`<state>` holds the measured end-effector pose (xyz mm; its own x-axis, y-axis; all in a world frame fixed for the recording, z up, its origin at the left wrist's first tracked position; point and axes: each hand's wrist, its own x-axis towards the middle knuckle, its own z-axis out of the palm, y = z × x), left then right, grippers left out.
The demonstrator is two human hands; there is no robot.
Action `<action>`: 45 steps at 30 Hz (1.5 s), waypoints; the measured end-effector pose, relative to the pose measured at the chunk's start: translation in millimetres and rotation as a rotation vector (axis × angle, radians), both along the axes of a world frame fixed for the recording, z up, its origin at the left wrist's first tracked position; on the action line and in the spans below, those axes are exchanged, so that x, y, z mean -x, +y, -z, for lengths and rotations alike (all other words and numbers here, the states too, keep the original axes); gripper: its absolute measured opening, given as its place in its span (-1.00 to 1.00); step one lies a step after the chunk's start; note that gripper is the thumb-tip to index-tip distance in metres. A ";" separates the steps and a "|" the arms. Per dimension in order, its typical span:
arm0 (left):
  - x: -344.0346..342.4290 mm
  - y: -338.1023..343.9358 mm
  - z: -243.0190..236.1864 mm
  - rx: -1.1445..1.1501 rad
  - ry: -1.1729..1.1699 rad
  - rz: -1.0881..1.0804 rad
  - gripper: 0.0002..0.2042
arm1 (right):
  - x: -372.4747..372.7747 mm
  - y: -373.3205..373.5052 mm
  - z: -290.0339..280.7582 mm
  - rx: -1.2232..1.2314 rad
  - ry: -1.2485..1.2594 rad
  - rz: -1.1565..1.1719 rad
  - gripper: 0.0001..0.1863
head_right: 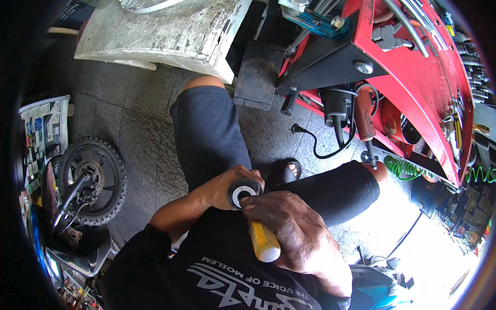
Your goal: Disassembling and cleaning a motorcycle shock absorber component using a screwdriver and pliers.
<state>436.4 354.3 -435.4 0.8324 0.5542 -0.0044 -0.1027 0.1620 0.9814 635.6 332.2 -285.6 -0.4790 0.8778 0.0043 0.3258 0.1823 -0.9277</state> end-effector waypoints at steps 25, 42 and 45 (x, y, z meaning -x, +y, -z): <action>-3.3 1.7 -3.0 0.007 -0.026 -0.051 -0.70 | 2.4 -4.0 -1.4 -0.042 0.005 0.074 -0.50; -4.6 0.6 -5.3 0.028 -0.008 -0.062 -0.72 | 3.8 -0.6 -5.6 -0.052 -0.006 0.089 -0.50; -4.2 -1.3 -3.7 0.016 0.016 -0.084 -0.72 | 3.8 -0.3 -5.3 -0.044 -0.016 0.097 -0.48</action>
